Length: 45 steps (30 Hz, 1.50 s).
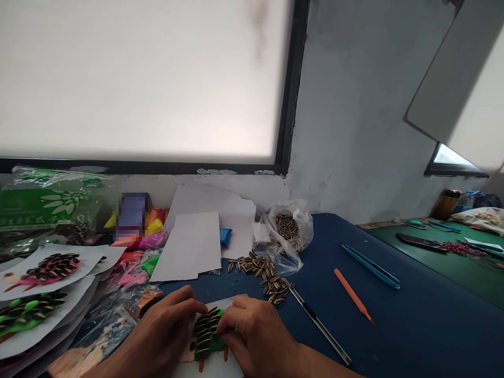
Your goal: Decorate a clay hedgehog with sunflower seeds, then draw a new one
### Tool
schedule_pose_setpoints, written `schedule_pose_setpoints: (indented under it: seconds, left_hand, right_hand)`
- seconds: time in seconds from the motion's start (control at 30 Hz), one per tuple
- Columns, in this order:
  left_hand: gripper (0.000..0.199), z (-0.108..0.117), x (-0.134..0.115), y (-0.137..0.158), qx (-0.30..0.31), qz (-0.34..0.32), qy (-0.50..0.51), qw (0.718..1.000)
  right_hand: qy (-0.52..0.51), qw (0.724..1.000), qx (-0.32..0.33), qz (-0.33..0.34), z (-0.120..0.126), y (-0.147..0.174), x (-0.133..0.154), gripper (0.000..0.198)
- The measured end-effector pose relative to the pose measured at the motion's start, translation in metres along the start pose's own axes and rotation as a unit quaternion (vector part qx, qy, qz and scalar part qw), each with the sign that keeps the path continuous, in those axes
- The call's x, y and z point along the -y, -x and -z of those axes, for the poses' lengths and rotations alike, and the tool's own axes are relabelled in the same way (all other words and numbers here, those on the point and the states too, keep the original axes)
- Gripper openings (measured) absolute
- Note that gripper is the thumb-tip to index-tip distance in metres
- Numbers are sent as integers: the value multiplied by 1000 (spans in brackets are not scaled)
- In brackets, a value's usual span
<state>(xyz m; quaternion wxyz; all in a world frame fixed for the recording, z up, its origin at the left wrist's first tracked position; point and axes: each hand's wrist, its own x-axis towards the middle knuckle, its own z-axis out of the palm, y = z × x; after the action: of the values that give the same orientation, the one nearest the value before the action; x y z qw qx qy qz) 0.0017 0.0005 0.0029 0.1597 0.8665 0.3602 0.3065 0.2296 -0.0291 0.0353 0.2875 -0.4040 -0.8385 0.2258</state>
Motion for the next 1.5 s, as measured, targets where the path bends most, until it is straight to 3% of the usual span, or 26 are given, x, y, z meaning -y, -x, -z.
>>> schedule_pose_setpoints:
  seconds: [0.73,1.13,1.5]
  left_hand:
    - [32,2,-4,-1,14,18,6,1000]
    - [34,1,-5,-1,0,15,3,1000]
    - [32,-3,0,-1,-8,-1,4,1000]
  right_hand:
    - [80,995,-3,54,-1,-3,2,15]
    - [186,980,4,76,-8,-7,0,18]
    - [231,970,26,67,-9,-8,1,16]
